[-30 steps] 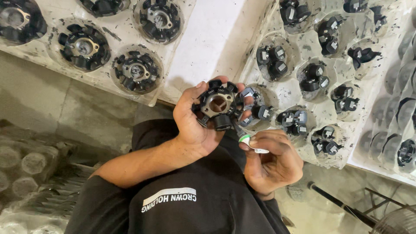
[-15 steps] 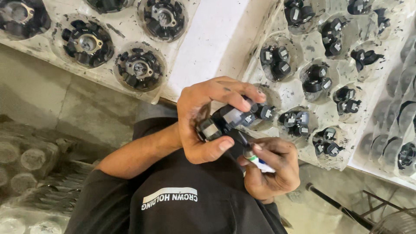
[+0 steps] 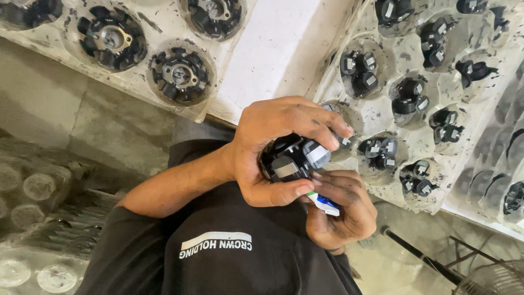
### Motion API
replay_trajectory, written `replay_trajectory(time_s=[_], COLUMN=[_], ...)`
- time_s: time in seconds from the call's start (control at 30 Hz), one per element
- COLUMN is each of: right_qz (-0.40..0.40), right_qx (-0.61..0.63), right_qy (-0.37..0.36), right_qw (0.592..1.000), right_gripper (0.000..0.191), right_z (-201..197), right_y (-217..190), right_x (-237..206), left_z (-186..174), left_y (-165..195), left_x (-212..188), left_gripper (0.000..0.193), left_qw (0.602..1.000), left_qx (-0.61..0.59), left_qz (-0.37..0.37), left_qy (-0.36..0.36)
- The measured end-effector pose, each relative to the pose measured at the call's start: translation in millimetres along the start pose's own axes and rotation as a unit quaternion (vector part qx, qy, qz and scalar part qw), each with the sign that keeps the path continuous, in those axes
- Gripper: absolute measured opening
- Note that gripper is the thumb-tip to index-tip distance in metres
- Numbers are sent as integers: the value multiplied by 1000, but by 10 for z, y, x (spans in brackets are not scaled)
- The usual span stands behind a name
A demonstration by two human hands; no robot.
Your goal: The person applies adhesive from a small tube to black plastic components seated in molded trays, picking up one part at a time and dabbing adhesive onto it. They briefly open a cardboard box and handle a small item, then resume applying adhesive to more components.
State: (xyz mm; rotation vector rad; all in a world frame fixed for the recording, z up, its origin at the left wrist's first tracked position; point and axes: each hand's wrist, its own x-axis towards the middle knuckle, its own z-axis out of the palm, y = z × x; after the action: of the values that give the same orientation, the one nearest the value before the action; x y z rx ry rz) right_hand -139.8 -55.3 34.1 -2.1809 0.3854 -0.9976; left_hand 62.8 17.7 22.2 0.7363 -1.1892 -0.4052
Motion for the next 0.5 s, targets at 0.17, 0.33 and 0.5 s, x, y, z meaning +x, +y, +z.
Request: replay_trajectory(time_s=[0.17, 0.33, 0.5], right_qz=[6, 30, 21], right_qx=[13, 41, 69], right_qy=[-18, -16, -39], right_qw=[1000, 999, 997], right_gripper=[22, 27, 26], right_z=[2, 24, 4], right_y=[-8, -35, -15], right_x=[53, 48, 71], left_z=[-2, 45, 22], left_y=[-1, -63, -70], left_x=[-22, -28, -59], left_gripper=[43, 41, 42], left_qw=[998, 991, 990], left_qx=[-46, -119, -126], left_qz=[-47, -53, -67], left_qy=[-23, -9, -12])
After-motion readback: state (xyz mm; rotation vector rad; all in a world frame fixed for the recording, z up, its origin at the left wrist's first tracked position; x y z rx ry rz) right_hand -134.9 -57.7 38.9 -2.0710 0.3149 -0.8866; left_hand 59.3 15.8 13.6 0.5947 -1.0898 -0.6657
